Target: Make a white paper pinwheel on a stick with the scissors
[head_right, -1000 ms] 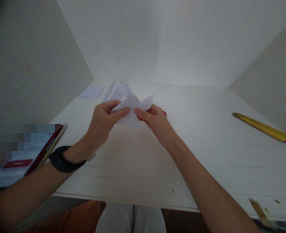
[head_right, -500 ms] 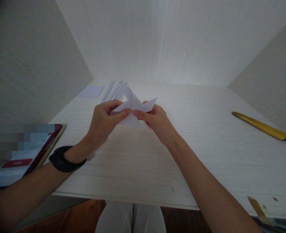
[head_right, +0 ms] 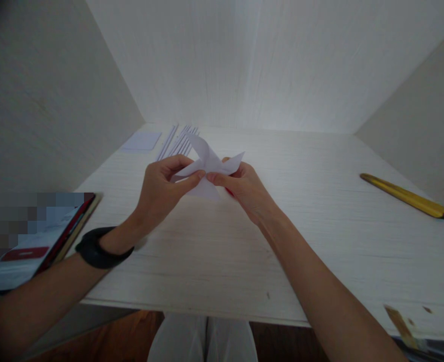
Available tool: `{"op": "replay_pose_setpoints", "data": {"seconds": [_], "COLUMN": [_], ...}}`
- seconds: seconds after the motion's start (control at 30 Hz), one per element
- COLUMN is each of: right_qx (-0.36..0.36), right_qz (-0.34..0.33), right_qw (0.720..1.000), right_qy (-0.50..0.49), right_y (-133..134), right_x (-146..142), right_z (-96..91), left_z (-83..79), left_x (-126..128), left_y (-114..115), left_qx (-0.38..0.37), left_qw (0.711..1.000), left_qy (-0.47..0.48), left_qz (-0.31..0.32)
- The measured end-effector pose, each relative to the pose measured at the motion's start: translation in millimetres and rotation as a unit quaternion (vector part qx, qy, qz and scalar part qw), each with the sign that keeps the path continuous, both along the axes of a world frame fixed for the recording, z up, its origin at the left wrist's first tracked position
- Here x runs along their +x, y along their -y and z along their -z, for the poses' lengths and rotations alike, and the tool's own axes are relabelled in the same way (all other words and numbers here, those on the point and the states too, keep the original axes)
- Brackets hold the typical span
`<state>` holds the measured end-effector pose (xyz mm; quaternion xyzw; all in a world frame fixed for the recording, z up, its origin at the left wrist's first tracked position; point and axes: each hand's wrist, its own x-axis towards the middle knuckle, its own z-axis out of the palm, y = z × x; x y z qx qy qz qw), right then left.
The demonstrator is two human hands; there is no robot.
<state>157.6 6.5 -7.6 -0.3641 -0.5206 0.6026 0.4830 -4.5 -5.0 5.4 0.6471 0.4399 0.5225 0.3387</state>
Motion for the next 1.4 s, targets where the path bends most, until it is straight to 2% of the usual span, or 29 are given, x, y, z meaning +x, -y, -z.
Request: {"op": "replay_pose_setpoints", "data": {"seconds": [0.37,0.7,0.9,1.07,1.4], "right_qx": [-0.014,-0.010,0.024,0.043,-0.017], "right_qz": [-0.009,-0.009,0.007,0.007,0.009], "right_qw": [1.000,1.000,0.999,0.998,0.999], "right_qy": [-0.013,-0.009,0.041,0.039,-0.028], "right_y": [2,1,2,3,5], "right_x": [0,-1,-2,-4,-8], "right_z": [-2.4,-1.3,-4.8,-5.1,-10.2], "left_z": [7.8,9.2,8.9,8.1,11.3], "left_x": [0,0,1,2,3], "left_y": [-2,-2,-2,-2,-4], "left_qx": [-0.025,-0.015,-0.007,-0.007,-0.046], "left_qw": [0.998,1.000,1.000,1.000,0.996], "left_qy": [0.045,0.027,0.020,0.020,0.077], "left_qz": [0.020,0.002,-0.004,-0.011,0.000]}}
